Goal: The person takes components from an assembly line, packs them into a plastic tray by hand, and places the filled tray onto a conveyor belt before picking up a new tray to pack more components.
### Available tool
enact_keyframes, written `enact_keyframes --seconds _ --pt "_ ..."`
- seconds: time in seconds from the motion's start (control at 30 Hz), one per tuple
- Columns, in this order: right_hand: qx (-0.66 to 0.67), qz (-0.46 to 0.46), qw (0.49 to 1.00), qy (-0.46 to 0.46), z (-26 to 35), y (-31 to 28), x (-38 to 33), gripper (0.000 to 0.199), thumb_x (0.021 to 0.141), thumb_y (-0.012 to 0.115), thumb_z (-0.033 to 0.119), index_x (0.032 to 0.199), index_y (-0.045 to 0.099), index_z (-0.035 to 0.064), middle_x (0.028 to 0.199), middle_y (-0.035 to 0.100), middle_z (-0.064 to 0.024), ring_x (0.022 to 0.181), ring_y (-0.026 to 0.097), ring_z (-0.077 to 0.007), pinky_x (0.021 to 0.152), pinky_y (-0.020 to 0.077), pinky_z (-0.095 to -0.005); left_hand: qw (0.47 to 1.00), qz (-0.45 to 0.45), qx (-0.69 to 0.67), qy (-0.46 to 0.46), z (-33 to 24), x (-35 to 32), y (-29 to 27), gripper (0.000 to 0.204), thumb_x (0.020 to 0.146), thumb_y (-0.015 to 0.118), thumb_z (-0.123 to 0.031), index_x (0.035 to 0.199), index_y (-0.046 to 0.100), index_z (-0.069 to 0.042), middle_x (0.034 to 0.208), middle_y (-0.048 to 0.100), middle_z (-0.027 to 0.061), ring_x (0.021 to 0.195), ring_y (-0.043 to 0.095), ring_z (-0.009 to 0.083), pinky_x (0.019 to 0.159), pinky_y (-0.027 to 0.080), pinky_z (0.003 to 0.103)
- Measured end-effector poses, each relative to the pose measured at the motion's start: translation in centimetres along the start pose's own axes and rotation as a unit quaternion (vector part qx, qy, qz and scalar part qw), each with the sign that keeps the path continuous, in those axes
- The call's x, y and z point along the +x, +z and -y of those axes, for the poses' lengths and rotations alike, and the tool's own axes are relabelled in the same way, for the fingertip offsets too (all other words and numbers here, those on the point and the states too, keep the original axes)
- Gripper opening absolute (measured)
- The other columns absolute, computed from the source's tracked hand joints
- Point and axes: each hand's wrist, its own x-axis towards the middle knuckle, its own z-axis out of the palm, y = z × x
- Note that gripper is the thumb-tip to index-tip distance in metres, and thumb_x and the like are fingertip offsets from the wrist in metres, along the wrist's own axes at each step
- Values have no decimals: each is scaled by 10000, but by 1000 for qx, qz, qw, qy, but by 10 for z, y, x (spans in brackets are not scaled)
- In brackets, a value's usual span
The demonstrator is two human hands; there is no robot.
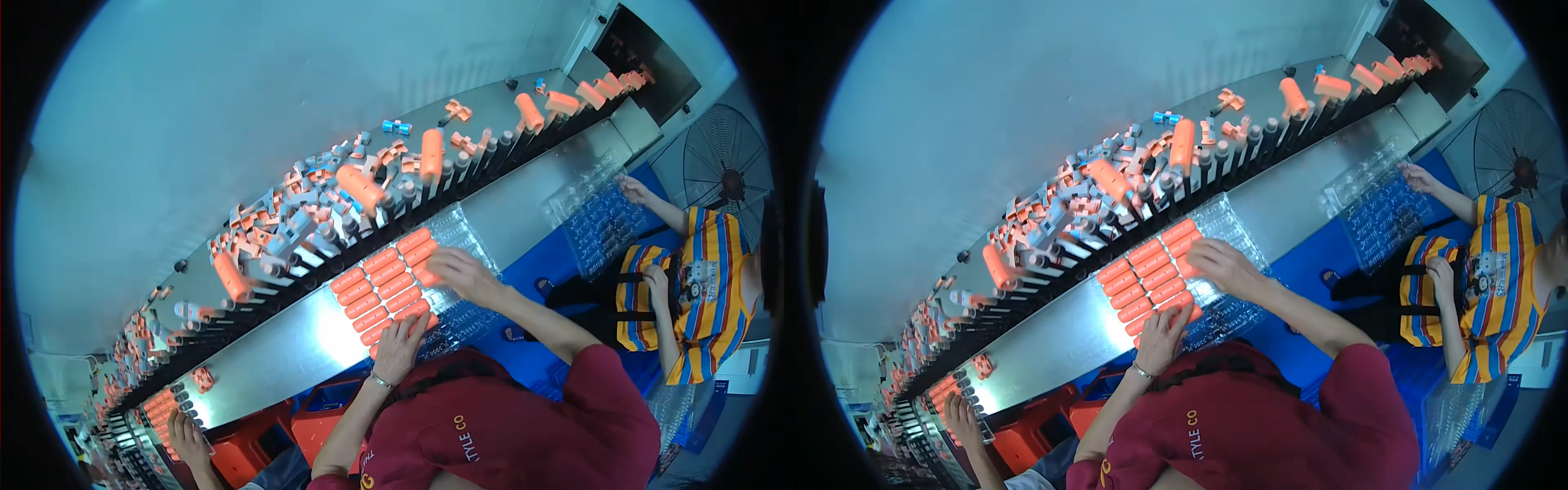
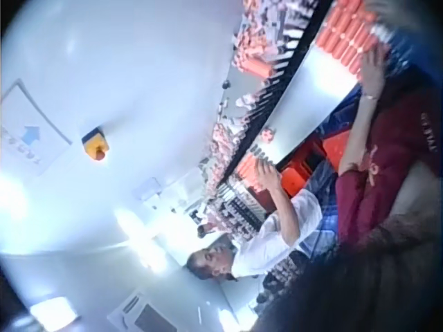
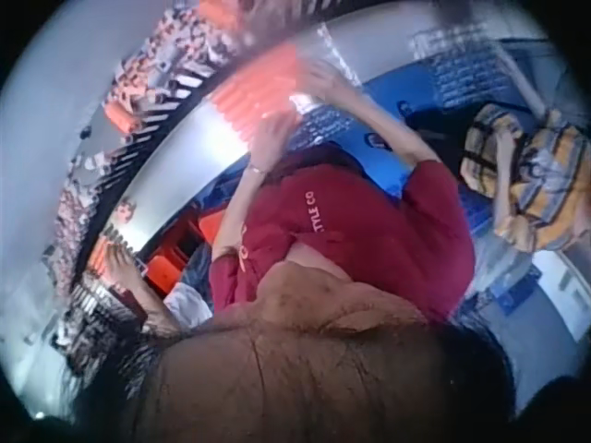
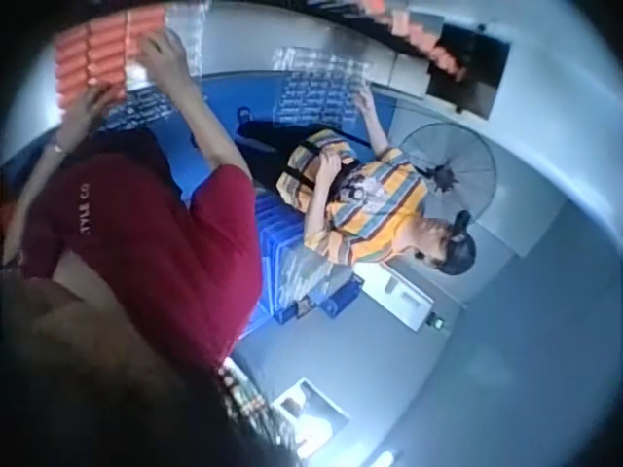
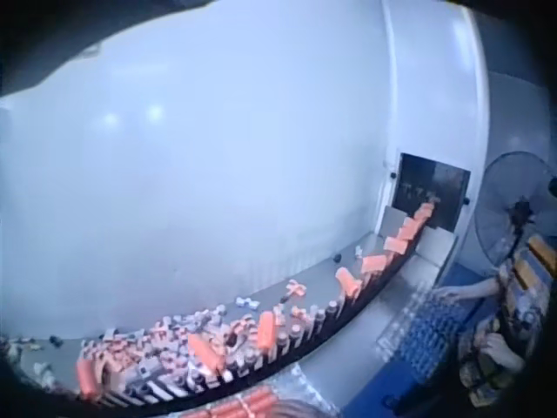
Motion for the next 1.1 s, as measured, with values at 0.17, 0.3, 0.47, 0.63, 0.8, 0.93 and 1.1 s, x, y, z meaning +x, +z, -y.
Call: enact_keyframes --seconds 0.17,0.3,0.47,0.63,0.8,0.93,1.1 --pt "-40 1 999 18 -10 18 -40 400 763 668 13 1141 692 140 1119 606 -92 1030 591 -285 888 508 -405 986 -144 -85 -1 3 46 -79 544 816 690 -6 1341 597 -114 1032 580 116 872 574 297 782 488 403" --pt "-12 7 998 60 -12 12 -43 402 762 632 -37 1142 678 84 1074 593 -96 1016 572 -286 881 505 -371 964 -247 -93 -24 12 118 -167 341 929 584 14 1269 592 -2 1021 598 176 911 606 340 834 503 403" --pt "8 -13 997 77 -4 9 -40 362 764 595 -53 1105 666 48 1072 580 -119 1005 562 -305 880 501 -378 986 -81 -77 -121 45 181 -226 438 960 625 -329 1140 607 70 907 658 238 836 655 375 750 500 448" --pt "20 -8 996 90 -7 10 -43 345 779 585 -48 1104 651 49 1090 574 -113 1046 553 -317 880 506 -392 992 69 15 -100 65 183 -237 218 872 671 -151 978 624 33 865 660 283 869 642 460 765 497 524" --pt "96 -38 985 136 -18 0 -39 244 880 603 11 1111 679 26 994 622 -121 949 599 -299 846 516 -381 987 -76 111 -89 57 128 -228 442 813 672 15 1238 554 -12 1037 647 197 963 636 385 790 504 475" --pt "285 -87 890 345 -15 -46 16 219 991 553 96 1132 667 -25 898 703 -135 781 673 -166 687 525 -315 956 -214 144 -139 38 80 -227 420 862 654 12 1271 561 12 1118 655 200 990 641 379 823 511 452" --pt "9 -126 992 29 -19 -102 140 377 888 564 7 1254 630 71 1315 603 -108 1234 559 -335 989 483 -402 936 -313 63 -149 26 33 -216 425 882 606 42 1304 574 1 1243 636 189 1139 620 374 958 492 415"
